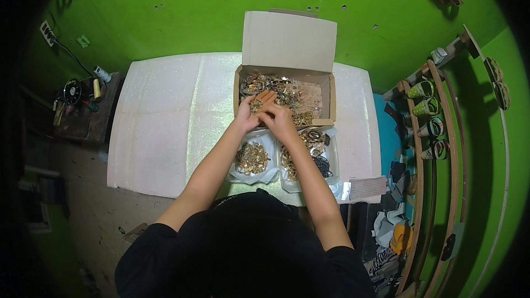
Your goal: Sort small decorative or functional metallic shoe components into separate bins.
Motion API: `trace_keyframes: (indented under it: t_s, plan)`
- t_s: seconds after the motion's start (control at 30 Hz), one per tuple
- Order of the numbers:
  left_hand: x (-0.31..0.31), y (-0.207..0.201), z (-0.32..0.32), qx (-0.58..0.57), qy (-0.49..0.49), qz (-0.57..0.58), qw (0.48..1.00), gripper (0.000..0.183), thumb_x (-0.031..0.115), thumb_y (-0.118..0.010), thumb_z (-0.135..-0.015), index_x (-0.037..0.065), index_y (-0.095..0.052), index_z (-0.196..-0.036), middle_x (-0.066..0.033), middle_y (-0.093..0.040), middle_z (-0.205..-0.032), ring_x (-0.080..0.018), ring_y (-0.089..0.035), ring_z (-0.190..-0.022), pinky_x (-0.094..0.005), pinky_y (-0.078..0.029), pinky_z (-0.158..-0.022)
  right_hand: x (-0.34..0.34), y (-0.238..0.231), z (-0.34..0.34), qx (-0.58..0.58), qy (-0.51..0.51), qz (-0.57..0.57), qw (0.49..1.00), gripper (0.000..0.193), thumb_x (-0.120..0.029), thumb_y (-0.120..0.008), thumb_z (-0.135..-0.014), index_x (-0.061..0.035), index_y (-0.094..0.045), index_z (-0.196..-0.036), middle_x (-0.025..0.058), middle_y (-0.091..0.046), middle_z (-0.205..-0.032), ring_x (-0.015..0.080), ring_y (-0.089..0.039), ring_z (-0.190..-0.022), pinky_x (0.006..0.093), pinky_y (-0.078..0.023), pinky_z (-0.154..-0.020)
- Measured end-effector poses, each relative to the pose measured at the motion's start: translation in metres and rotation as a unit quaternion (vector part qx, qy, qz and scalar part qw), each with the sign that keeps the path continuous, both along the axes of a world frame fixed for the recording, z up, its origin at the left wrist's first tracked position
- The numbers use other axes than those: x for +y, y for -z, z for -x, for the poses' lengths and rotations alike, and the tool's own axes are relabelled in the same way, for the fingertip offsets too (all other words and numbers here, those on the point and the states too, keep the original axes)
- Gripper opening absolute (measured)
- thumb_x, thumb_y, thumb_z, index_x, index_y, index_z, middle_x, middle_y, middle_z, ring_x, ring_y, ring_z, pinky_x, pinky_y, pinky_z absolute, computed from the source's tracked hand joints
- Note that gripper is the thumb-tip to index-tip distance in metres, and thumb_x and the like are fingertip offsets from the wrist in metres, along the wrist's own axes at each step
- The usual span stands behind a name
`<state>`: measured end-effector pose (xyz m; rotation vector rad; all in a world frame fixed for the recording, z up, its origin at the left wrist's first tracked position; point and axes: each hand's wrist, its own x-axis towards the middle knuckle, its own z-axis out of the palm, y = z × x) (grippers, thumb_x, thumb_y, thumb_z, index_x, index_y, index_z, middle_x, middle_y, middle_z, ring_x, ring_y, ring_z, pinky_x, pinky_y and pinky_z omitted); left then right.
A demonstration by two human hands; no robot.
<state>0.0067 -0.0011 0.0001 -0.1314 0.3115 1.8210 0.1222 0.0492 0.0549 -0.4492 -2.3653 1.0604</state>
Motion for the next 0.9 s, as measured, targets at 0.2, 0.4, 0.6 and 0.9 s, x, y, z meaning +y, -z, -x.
trace_keyframes:
  t_s: [0.2, 0.4, 0.6, 0.9]
  plan:
    - [0.000, 0.006, 0.004, -0.057, 0.006, -0.028, 0.998, 0.039, 0.021, -0.026, -0.087, -0.006, -0.043, -0.108, -0.0186, -0.045, -0.115, -0.0292, -0.043, -0.110, -0.0366, -0.045, -0.084, -0.015, -0.014, -0.020, -0.133, -0.051, 0.093, 0.985, 0.019, -0.016, -0.069, -0.062, -0.0022, -0.061, -0.073, 0.0085, -0.059, -0.070, 0.0131, -0.054, -0.060, 0.0260, -0.042, -0.056]
    - [0.002, 0.002, 0.001, -0.039, 0.016, -0.002, 0.999, 0.037, 0.022, -0.028, -0.086, -0.004, -0.044, -0.108, -0.0186, -0.048, -0.112, -0.0264, -0.049, -0.103, -0.0333, -0.047, -0.080, 0.005, -0.008, -0.007, -0.045, -0.032, -0.044, 0.997, 0.017, -0.015, -0.065, -0.066, -0.0018, -0.059, -0.075, 0.0094, -0.055, -0.071, 0.0204, -0.052, -0.060, 0.0295, -0.042, -0.056]
    - [0.002, 0.028, 0.010, -0.057, 0.018, 0.033, 0.998, 0.018, 0.019, -0.038, -0.084, 0.004, -0.048, -0.086, -0.0079, -0.053, -0.080, -0.0163, -0.055, -0.073, -0.0296, -0.049, -0.066, 0.022, -0.008, 0.026, -0.057, 0.044, -0.143, 0.987, 0.014, -0.011, -0.058, -0.067, -0.0135, -0.064, -0.080, 0.0071, -0.049, -0.081, 0.0248, -0.046, -0.083, 0.0363, -0.038, -0.075]
    - [0.003, 0.026, 0.010, -0.087, 0.038, 0.046, 0.994, 0.016, 0.020, -0.041, -0.083, 0.005, -0.047, -0.080, -0.0079, -0.052, -0.076, -0.0179, -0.055, -0.070, -0.0289, -0.049, -0.064, 0.022, -0.007, 0.030, -0.125, 0.030, -0.228, 0.965, 0.016, -0.012, -0.062, -0.064, -0.0144, -0.065, -0.079, 0.0049, -0.047, -0.089, 0.0252, -0.041, -0.090, 0.0388, -0.033, -0.080]
